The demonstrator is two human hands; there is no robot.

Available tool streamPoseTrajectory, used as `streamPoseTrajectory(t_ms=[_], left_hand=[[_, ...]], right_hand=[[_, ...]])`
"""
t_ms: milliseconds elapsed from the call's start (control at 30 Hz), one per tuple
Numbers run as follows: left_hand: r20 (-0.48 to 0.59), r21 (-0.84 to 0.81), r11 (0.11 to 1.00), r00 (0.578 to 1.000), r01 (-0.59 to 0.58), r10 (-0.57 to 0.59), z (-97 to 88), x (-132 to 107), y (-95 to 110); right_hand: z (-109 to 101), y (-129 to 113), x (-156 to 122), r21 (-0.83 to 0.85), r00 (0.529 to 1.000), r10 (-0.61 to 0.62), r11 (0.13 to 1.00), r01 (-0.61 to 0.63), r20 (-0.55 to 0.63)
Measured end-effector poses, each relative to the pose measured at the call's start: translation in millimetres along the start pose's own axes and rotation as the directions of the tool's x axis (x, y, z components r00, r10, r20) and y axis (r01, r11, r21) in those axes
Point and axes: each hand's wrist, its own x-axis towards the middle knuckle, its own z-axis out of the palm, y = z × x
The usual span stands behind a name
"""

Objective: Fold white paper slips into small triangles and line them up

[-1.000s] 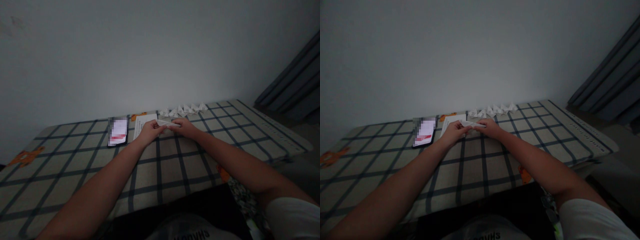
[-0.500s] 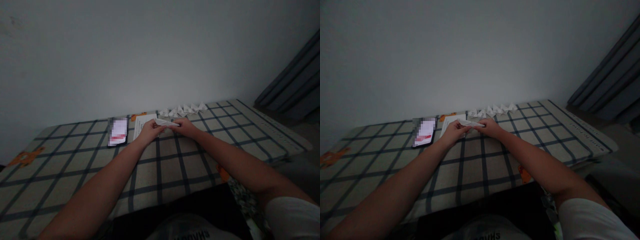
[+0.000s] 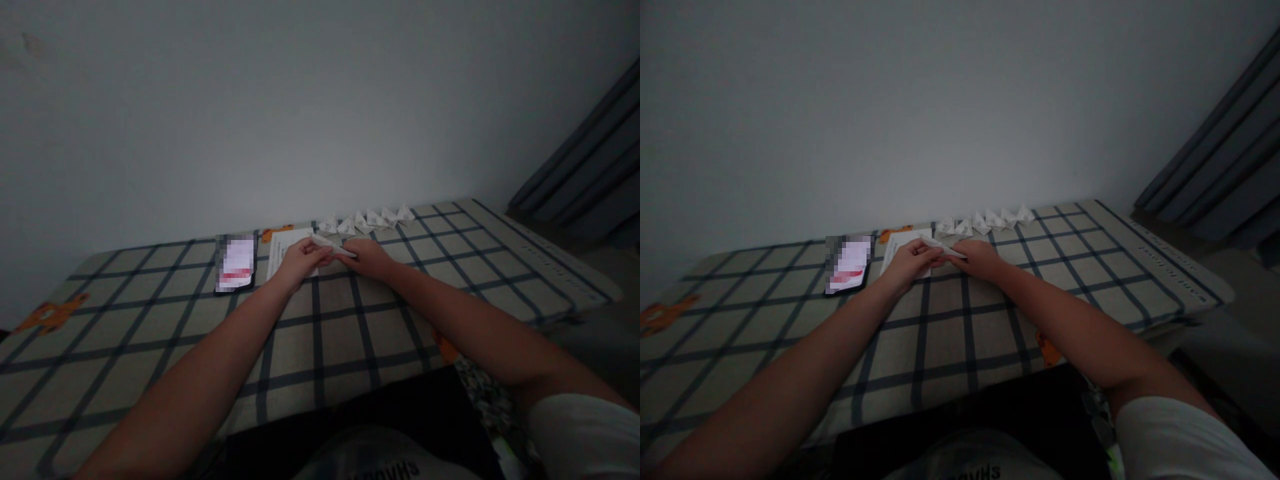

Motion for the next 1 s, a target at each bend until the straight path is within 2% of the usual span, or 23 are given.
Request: streamPoseTrajectory(t_ms=[100, 200, 433, 600, 700, 833, 1000], left_hand=[[0.001, -0.065, 0.997, 0.999, 0.046, -0.046, -0.9, 2, -1], [0.000, -0.063, 0.996, 0.998, 0.057, -0.057, -1.6, 3, -2], [-0.009, 0.009, 0.999, 0.999, 0.031, -0.031, -0.3, 2, -3], [0.077, 0.038, 0.999, 0.997, 0.010, -0.013, -0.4, 1, -4], [0.100, 0.148, 0.989, 0.995, -0.028, 0.013, -2.3, 1, -5], [0.156, 0.347, 0.925, 0.982, -0.155, 0.106, -5.4, 1, -7], [0.145, 0.384, 0.889, 0.967, -0.249, 0.208, -4.3, 0, -10]], right_hand=[[2, -1, -2, -0.095, 1.000, 0.031, 0.995, -0.031, -0.006], [1, -4, -2, -0.130, 0.998, 0.066, 0.989, -0.068, -0.021], [-7, -4, 1, 0.055, 0.998, 0.055, 0.997, -0.056, 0.019], [-4, 0, 2, 0.100, 0.999, 0.039, 0.994, -0.040, 0.010], [-2, 1, 1, 0.068, 0.999, 0.052, 0.996, -0.051, -0.010], [-3, 0, 0, 0.044, 0.998, 0.062, 0.997, -0.062, -0.003], [-4, -2, 1, 0.106, 0.997, 0.083, 0.991, -0.081, -0.009]])
